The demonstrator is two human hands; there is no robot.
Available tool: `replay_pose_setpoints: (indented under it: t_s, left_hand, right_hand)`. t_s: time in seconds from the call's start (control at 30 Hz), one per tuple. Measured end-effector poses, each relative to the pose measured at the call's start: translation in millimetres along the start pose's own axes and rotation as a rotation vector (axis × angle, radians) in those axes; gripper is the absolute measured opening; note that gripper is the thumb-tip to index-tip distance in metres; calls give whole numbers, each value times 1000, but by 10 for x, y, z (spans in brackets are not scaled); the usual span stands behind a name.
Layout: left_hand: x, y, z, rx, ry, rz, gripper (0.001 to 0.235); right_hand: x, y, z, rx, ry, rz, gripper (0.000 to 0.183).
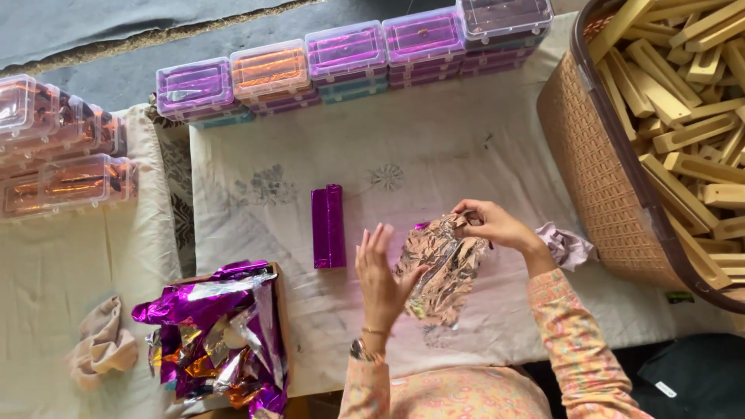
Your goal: The person wraps a wooden object in purple foil, folds the edges, and places it on the table. They then open a clear plastic container, wipe the inside with a cloth, and place the wrapped items inside before closing the lid.
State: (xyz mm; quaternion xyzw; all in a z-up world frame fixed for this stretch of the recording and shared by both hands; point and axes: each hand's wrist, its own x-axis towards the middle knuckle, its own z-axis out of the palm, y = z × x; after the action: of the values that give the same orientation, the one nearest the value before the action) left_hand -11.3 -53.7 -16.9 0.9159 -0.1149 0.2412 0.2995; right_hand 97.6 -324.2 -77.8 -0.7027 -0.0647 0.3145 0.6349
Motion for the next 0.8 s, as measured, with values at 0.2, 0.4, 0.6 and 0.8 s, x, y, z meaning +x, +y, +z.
replay_pose_setpoints:
  t_s: [0.2,0.4,0.6,0.8]
  left_hand:
    - [-316,-560,406,-548,-642,-791,98]
    - [-651,-909,634,-375,-122,-914,81]
    - [-560,-730,595,127,197,-446,86]
    - [-732,-567,533,-56,-311,-388,38]
  right_hand:
    - [81,44,64,-71,24,-106,37]
    - [-129,639,162,-573,466,-90,44]
    - [-84,625,578,-1089,302,-327,55]
    - [-56,704,575,-1104,342,-302,39]
